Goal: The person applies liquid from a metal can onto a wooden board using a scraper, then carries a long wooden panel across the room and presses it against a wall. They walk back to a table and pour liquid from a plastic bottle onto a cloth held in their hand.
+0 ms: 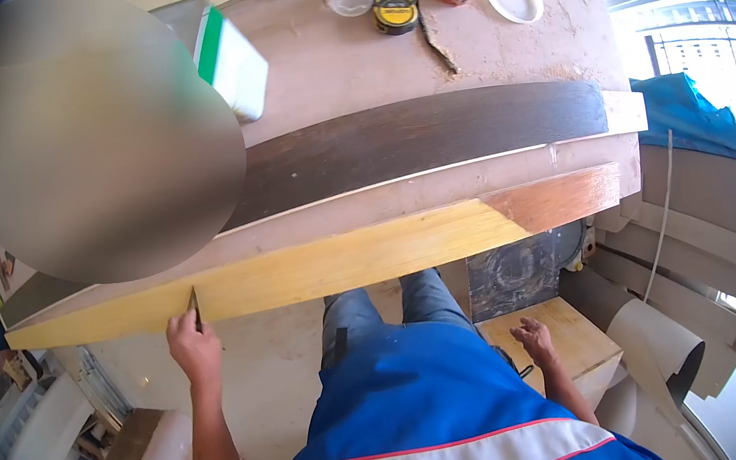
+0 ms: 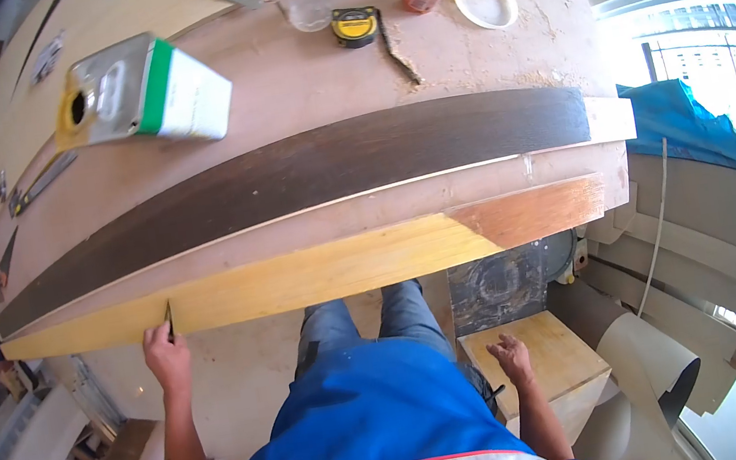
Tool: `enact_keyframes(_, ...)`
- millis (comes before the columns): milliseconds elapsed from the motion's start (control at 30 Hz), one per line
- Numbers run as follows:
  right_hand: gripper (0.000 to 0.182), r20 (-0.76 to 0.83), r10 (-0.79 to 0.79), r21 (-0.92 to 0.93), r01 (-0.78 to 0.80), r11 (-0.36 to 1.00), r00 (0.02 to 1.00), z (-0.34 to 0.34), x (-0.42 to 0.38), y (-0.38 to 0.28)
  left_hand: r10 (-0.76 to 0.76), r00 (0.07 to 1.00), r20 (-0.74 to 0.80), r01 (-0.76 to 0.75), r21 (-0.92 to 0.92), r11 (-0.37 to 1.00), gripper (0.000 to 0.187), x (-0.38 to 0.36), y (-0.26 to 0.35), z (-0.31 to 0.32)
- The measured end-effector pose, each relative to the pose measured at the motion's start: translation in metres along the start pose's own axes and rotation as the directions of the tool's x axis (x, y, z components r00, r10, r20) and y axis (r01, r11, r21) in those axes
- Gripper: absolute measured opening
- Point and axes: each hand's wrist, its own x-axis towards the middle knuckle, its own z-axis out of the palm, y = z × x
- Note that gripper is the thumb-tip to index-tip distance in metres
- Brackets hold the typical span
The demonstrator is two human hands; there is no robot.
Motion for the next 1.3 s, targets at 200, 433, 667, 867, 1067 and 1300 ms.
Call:
enact_keyframes(200,0.067,0.002,0.212,0.029,-0.212,0.977,0.977,-0.004,-0.025,-0.009,0.211,0.965,0.153,-0.153,-0.323,0.934,0.005,0.001,0.166,-0.004)
enact_keyframes(433,0.068,0.018,0.223,0.150,-0.223,0.963,0.975,-0.016,-0.028,-0.009,0.720,0.678,0.148,-0.540,-0.564,0.625,0.005,0.092,0.353,0.002)
enact_keyframes(667,0.073,-0.021,0.221,0.360,-0.199,0.911,0.975,-0.004,-0.034,0.017,0.772,0.472,0.425,-0.740,-0.285,0.609,0.007,0.090,0.430,0.042)
enact_keyframes(867,0.071,-0.015,0.231,0.358,-0.211,0.910,0.973,0.019,-0.029,0.051,0.721,0.480,0.500,-0.640,-0.362,0.678,0.005,0.074,0.431,0.022)
enact_keyframes(1067,0.068,-0.103,0.151,0.384,-0.100,0.918,0.983,0.013,-0.028,0.033,0.903,0.404,0.146,-0.890,-0.166,0.425,0.007,0.032,0.427,0.035)
enact_keyframes(1300,0.066,-0.228,0.041,0.418,0.060,0.906,0.973,0.031,-0.005,0.059,0.944,0.243,0.223,-0.912,-0.280,0.301,0.010,-0.017,0.417,0.037)
